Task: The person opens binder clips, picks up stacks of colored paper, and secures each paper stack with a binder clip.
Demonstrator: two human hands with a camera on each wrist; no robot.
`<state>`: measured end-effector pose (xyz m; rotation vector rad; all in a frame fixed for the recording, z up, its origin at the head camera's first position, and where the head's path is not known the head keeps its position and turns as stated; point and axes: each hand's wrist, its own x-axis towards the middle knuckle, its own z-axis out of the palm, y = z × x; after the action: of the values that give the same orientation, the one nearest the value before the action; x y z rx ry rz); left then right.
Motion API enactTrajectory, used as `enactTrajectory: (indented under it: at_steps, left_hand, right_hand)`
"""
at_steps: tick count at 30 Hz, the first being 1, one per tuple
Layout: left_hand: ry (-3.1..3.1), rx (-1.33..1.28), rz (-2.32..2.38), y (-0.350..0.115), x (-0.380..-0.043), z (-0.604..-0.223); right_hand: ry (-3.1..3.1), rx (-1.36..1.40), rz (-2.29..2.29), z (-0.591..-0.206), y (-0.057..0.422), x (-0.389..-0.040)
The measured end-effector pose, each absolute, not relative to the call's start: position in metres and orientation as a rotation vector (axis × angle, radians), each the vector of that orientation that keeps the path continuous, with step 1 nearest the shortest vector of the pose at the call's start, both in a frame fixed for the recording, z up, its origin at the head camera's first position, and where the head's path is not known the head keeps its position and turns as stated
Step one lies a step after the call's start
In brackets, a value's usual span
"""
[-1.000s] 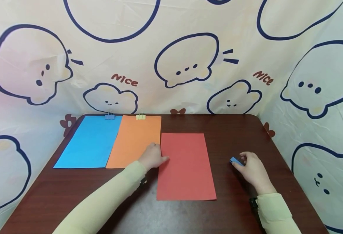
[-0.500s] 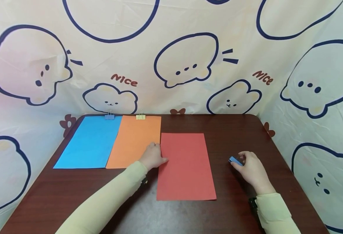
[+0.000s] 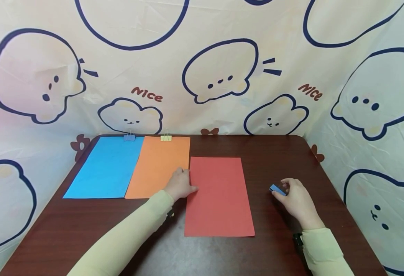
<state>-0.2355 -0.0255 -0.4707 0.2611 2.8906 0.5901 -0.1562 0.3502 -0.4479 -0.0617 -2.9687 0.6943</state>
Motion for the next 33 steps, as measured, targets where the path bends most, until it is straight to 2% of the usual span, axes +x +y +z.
enactTrajectory:
  at_steps: [33]
  left_hand:
    - [2.787, 0.155, 0.801, -0.0239, -0.2414, -0.4749]
  right_hand:
    - [-2.980, -0.096, 0.686, -0.4470, 0.3513, -0.1524]
